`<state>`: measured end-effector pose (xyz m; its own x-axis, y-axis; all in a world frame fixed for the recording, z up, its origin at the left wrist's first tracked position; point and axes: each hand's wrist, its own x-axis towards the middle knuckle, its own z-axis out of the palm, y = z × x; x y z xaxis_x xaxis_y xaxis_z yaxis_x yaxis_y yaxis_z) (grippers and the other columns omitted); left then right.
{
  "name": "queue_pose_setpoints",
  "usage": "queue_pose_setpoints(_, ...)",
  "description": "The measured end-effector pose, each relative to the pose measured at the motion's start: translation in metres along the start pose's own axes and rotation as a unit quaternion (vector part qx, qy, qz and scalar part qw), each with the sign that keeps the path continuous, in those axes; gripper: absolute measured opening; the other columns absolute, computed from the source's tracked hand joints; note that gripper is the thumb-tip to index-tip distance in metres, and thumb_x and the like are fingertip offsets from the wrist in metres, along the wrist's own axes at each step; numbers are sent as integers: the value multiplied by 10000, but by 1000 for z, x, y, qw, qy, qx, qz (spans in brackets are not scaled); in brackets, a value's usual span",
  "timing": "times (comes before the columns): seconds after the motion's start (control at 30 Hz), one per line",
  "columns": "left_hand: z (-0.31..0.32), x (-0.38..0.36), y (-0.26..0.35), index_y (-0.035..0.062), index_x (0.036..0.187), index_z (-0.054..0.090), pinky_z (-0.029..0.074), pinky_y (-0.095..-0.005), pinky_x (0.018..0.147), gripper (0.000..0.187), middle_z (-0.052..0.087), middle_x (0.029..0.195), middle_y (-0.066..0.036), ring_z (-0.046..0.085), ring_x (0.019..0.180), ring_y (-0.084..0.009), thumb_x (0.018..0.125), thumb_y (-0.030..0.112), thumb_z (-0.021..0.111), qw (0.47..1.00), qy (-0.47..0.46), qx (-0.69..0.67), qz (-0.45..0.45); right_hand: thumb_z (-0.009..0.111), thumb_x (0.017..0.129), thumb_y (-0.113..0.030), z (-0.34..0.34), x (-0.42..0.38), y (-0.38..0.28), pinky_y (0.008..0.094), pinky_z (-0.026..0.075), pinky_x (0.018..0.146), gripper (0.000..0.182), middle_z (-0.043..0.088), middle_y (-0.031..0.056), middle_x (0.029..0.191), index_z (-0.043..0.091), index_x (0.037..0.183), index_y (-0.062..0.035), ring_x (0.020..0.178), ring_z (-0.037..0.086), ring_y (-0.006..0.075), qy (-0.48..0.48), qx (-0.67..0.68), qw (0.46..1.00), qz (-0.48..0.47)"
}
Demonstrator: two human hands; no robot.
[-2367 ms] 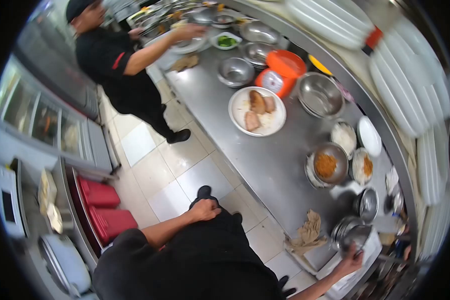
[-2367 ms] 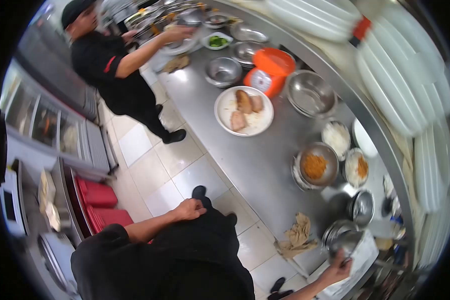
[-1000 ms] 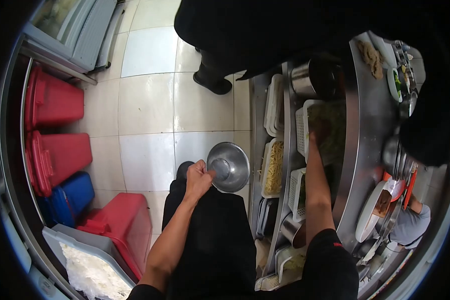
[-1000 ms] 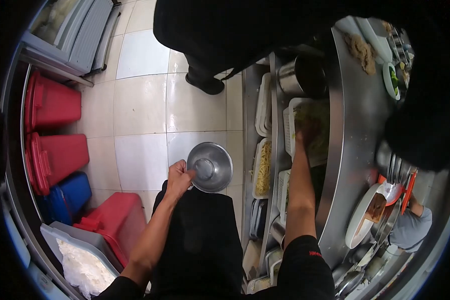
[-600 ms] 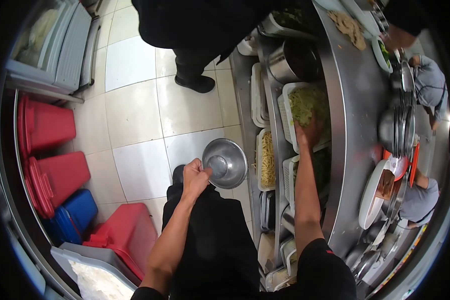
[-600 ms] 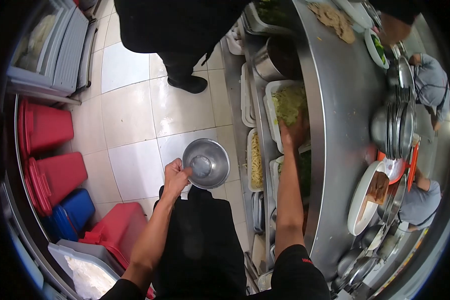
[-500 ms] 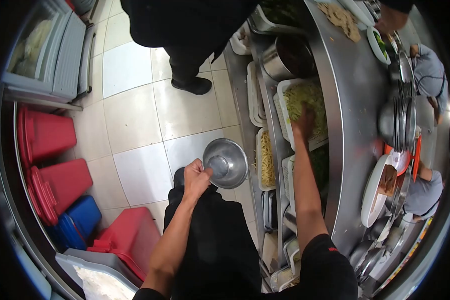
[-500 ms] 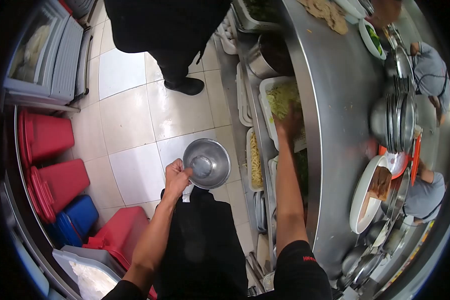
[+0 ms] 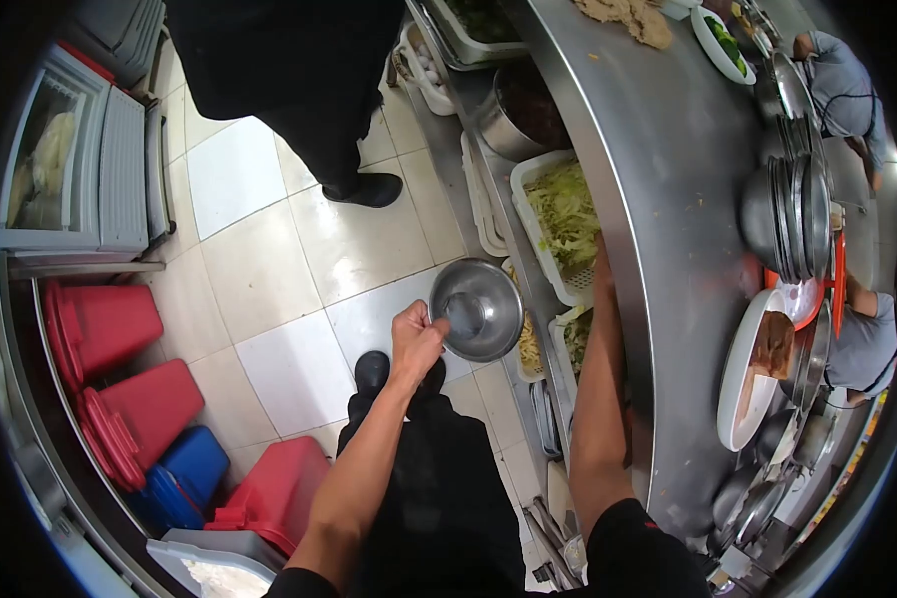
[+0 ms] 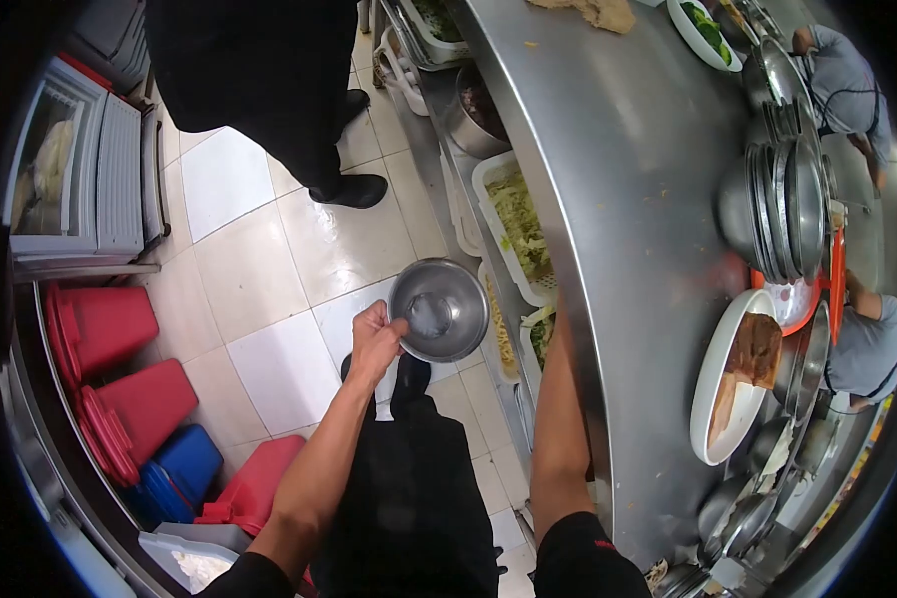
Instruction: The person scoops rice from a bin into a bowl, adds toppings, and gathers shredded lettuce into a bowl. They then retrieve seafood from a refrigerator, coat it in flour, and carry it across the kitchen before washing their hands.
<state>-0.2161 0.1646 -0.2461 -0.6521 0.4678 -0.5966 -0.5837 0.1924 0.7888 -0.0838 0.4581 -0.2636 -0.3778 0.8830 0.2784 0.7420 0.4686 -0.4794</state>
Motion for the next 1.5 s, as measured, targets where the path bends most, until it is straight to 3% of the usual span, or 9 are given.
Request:
queue_pose_setpoints(0.2, 18, 26, 6, 75, 535, 297, 262, -239, 377, 284, 368, 494, 24, 337, 450, -50, 652, -44, 527, 999, -19, -6, 28, 620, 645, -33, -71, -59, -147, 317, 421, 759, 226, 555, 76, 886, 576, 867, -42, 805, 528, 236, -64, 302, 945, 110)
queue_pose_setpoints(0.33, 14, 25, 6, 39, 583, 433, 297, -217, 446, 138, 429, 556, 39, 362, 516, -43, 664, -50, 501, 996, -50, -37, 71, 568, 703, -1, -35, -109, -157, 372, 408, 846, 288, 544, 164, 1025, 568, 989, -37, 946, 525, 334, -196, 226, 953, -37)
queue_pose_setpoints(0.43, 9, 17, 9, 10, 665, 519, 319, -204, 474, 67, 481, 609, 34, 392, 540, -42, 675, -50, 489, 995, -65, -46, 63, 575, 751, -40, -33, -131, -167, 378, 390, 915, 361, 487, 253, 1154, 559, 1111, -50, 1086, 470, 387, -325, 151, 933, -19)
queue_pose_setpoints(0.57, -1, 10, -4, -11, 722, 558, 350, -204, 502, 105, 531, 648, 18, 437, 565, -46, 667, -62, 485, 996, -72, -49, 36, 600, 771, -71, -75, -129, -145, 367, 407, 897, 284, 544, 245, 1106, 608, 1053, -43, 1035, 531, 345, -238, 214, 947, 42)
queue_pose_setpoints(0.67, 3, 1, 2, -21, 766, 585, 378, -198, 532, 163, 568, 684, 5, 476, 590, -56, 652, -75, 482, 995, -75, -54, 27, 561, 861, -179, -76, -142, -59, 323, 442, 822, 253, 589, 164, 1073, 600, 1050, -15, 978, 573, 288, -78, 264, 925, 261)
queue_pose_setpoints(0.7, 2, -1, 0, -20, 768, 588, 384, -198, 539, 170, 572, 689, 4, 481, 593, -59, 649, -78, 480, 995, -82, -52, 16, 549, 861, -300, -80, -144, -11, 355, 416, 860, 367, 558, 183, 1135, 572, 1093, -17, 1022, 542, 321, -224, -105, 946, 212)
queue_pose_setpoints(0.77, 3, -5, -4, -19, 770, 590, 390, -198, 546, 177, 575, 694, 4, 486, 596, -63, 647, -80, 478, 994, -94, -47, 5, 502, 847, -454, -66, -144, 30, 379, 372, 905, 518, 536, 186, 1169, 538, 1143, -32, 1076, 497, 350, -130, -110, 970, 172)
queue_pose_setpoints(0.97, 10, -16, -10, -14, 774, 596, 394, -201, 554, 189, 580, 701, 5, 488, 600, -65, 642, -84, 480, 994, -108, -23, -8, 483, 849, -469, -62, -122, -21, 385, 341, 933, 534, 542, 163, 1169, 524, 1157, -34, 1089, 484, 342, -81, -114, 981, 134)
queue_pose_setpoints(1.5, 14, -17, -17, -27, 779, 591, 424, -215, 588, 220, 606, 728, -29, 530, 618, -89, 615, -99, 463, 991, -130, -6, -17, 501, 850, -432, -72, -137, 45, 367, 358, 928, 484, 554, 151, 1152, 543, 1134, -41, 1058, 507, 323, -40, -156, 972, 169)
